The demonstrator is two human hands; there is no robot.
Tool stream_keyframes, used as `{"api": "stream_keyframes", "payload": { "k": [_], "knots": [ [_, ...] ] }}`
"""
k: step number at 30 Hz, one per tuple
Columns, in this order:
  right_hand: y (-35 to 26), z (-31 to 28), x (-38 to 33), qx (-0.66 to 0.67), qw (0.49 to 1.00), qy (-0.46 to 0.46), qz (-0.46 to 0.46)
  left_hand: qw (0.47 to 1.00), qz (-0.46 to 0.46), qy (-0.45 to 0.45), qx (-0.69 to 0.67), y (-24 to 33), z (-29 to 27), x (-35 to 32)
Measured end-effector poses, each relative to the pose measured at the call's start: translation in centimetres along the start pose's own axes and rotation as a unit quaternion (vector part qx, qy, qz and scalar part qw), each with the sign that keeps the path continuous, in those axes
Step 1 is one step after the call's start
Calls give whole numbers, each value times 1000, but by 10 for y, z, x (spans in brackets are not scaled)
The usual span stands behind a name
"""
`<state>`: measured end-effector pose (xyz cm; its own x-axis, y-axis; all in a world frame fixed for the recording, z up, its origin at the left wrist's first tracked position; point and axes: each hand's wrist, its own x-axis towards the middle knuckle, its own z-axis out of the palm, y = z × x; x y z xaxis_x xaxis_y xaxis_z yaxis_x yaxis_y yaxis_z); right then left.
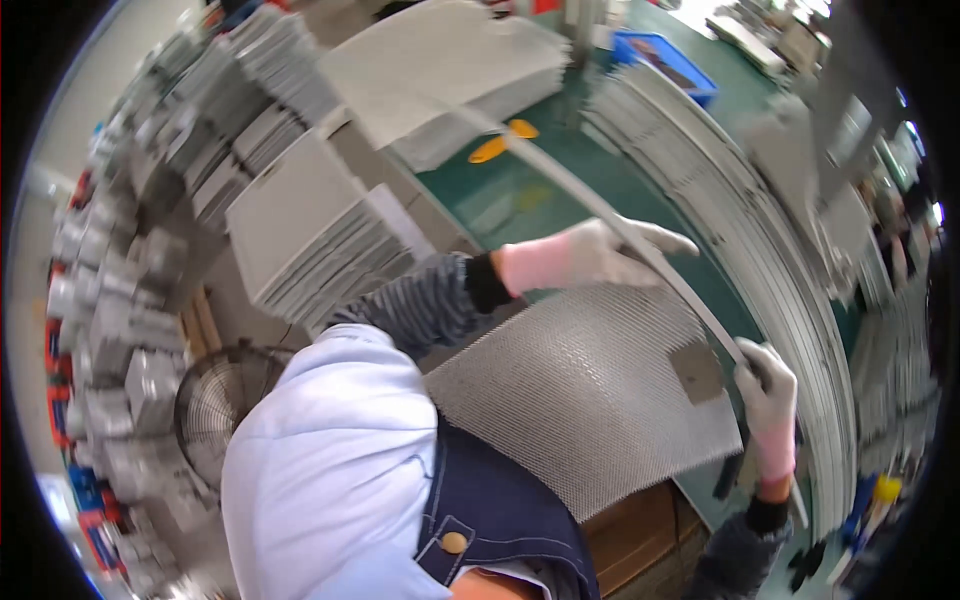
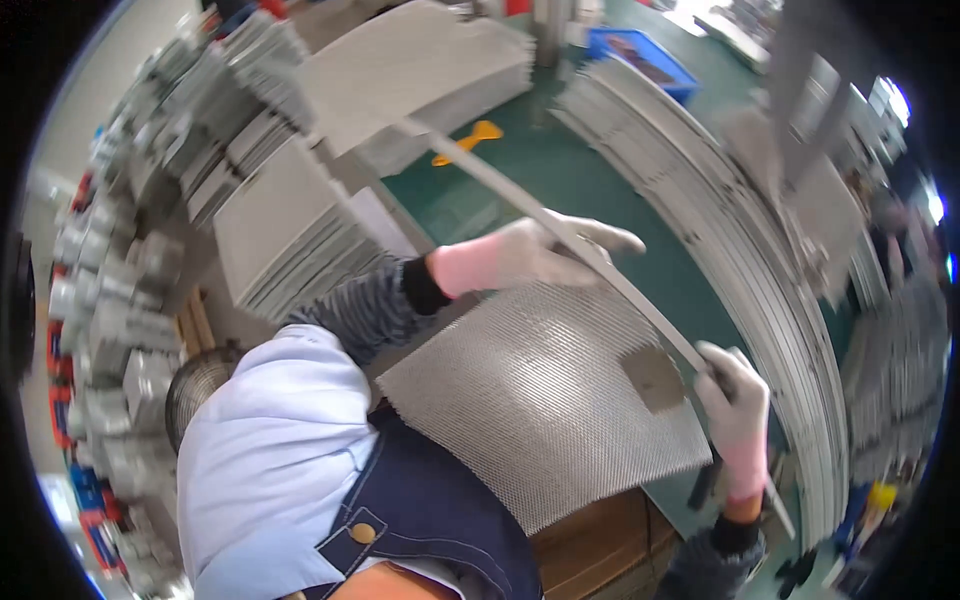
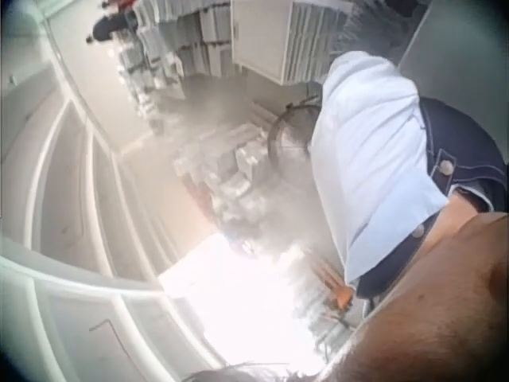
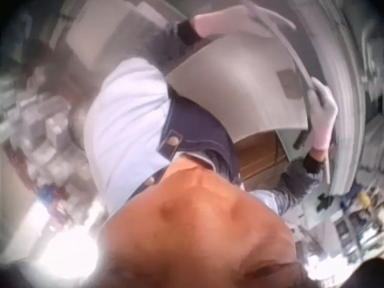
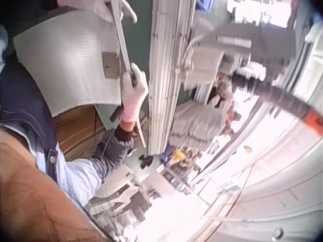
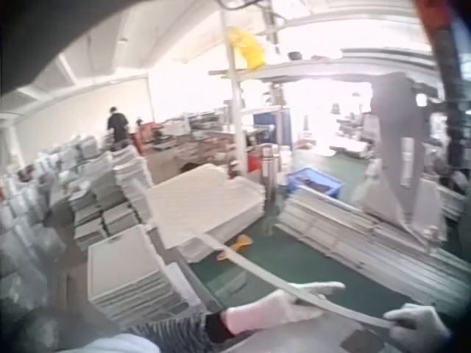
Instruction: The recorder assembles mesh air filters by fitting aluminum frames onto the mesh and securing them with a pneumatic screwdriver and small tools.
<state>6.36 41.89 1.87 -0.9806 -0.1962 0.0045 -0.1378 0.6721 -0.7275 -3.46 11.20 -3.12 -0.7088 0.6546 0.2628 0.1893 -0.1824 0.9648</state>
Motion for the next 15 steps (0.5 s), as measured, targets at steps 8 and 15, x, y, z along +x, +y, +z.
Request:
{"api": "stream_keyframes", "payload": {
  "k": [8, 15],
  "knots": [
    [20, -62, -34, 69, 980, -113, 150, 999, 19, 27, -7, 18, -17, -15],
    [-93, 4, 62, 37, 981, -189, 11, 997, 4, 67, 27, 25, -19, -36]
  ]
}}
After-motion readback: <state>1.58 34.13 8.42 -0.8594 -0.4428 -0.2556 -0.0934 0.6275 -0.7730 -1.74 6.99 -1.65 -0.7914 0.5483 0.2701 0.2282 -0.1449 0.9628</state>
